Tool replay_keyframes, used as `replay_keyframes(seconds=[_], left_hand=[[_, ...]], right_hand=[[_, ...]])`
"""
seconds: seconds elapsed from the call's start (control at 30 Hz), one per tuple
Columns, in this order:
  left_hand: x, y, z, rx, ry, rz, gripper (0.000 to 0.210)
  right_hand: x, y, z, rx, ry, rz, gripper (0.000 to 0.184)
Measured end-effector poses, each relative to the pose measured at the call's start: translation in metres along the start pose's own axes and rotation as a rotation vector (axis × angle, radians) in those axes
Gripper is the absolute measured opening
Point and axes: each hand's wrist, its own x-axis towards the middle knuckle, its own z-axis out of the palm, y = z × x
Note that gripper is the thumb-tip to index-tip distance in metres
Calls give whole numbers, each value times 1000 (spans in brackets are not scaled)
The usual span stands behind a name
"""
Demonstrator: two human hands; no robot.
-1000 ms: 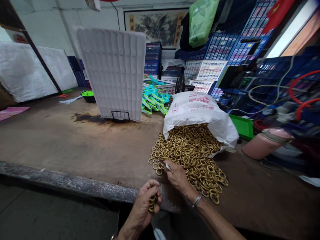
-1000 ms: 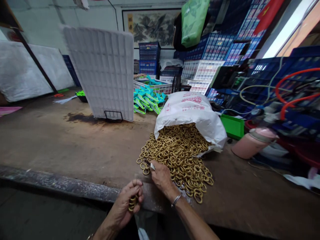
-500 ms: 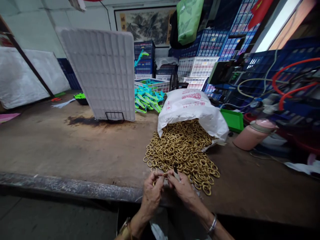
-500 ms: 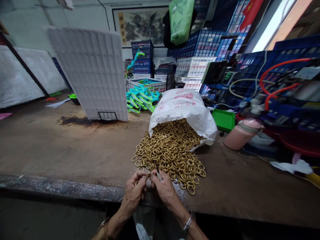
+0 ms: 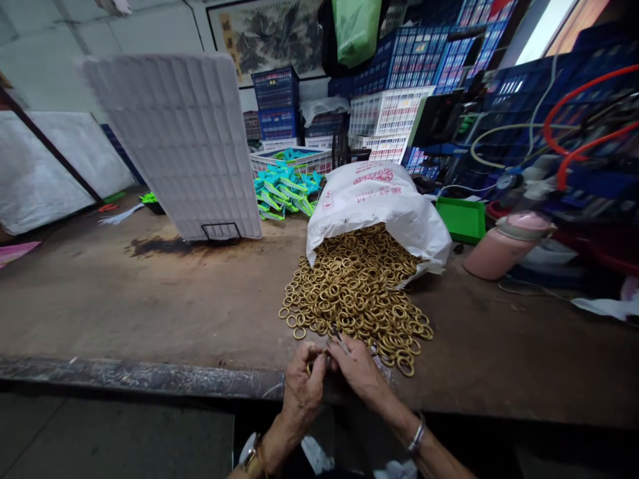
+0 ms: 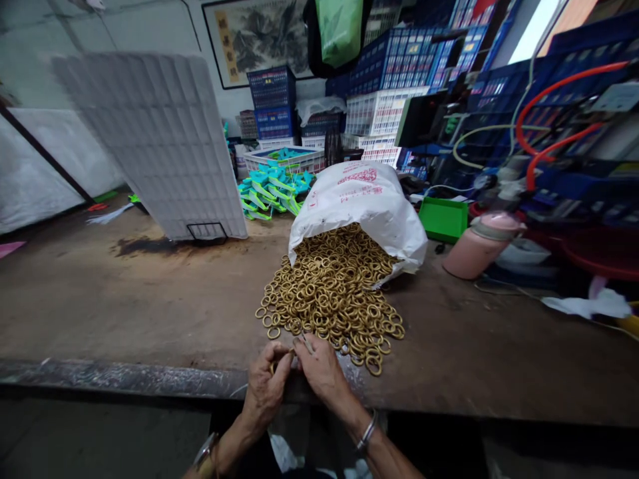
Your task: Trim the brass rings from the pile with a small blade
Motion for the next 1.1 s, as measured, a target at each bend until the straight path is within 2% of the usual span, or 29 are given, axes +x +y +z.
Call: replay_keyframes(seconds=[0.07, 0.23, 0.33, 0.43, 0.53, 0.6, 0.7, 0.83, 1.0, 1.1], left_hand=[[0, 4, 2, -12, -17, -77, 10], [1, 4, 2, -189, -113, -415, 24], [1, 2, 2, -304, -140, -482, 28], [1, 5, 2, -405, -131, -501, 28], [2, 10, 2, -463, -110, -495, 31], [3, 12, 2, -473, -104, -491, 32], [4, 13, 3, -472, -92, -511, 34], [5, 8, 2, -445, -91, -494, 33], [4, -2, -2, -362, -92, -448, 30], [-1, 2, -7, -358, -111, -445, 28]], right_hand=[[-1, -2, -1, -36, 12, -24, 30], [-1, -2, -1, -90, 26, -55, 28], [1, 1, -2, -46, -1, -40, 29], [3, 4, -5, -17, 17, -11, 29], [0, 8, -8, -188, 33, -56, 25], [-3, 10, -8, -323, -13, -121, 19], [-8, 11, -6, -460, -84, -153, 19], [-8, 8, -3, -605, -105, -110, 23], [-7, 11, -2, -688, -134, -160, 28], [-3, 17, -2, -734, -139, -177, 25]])
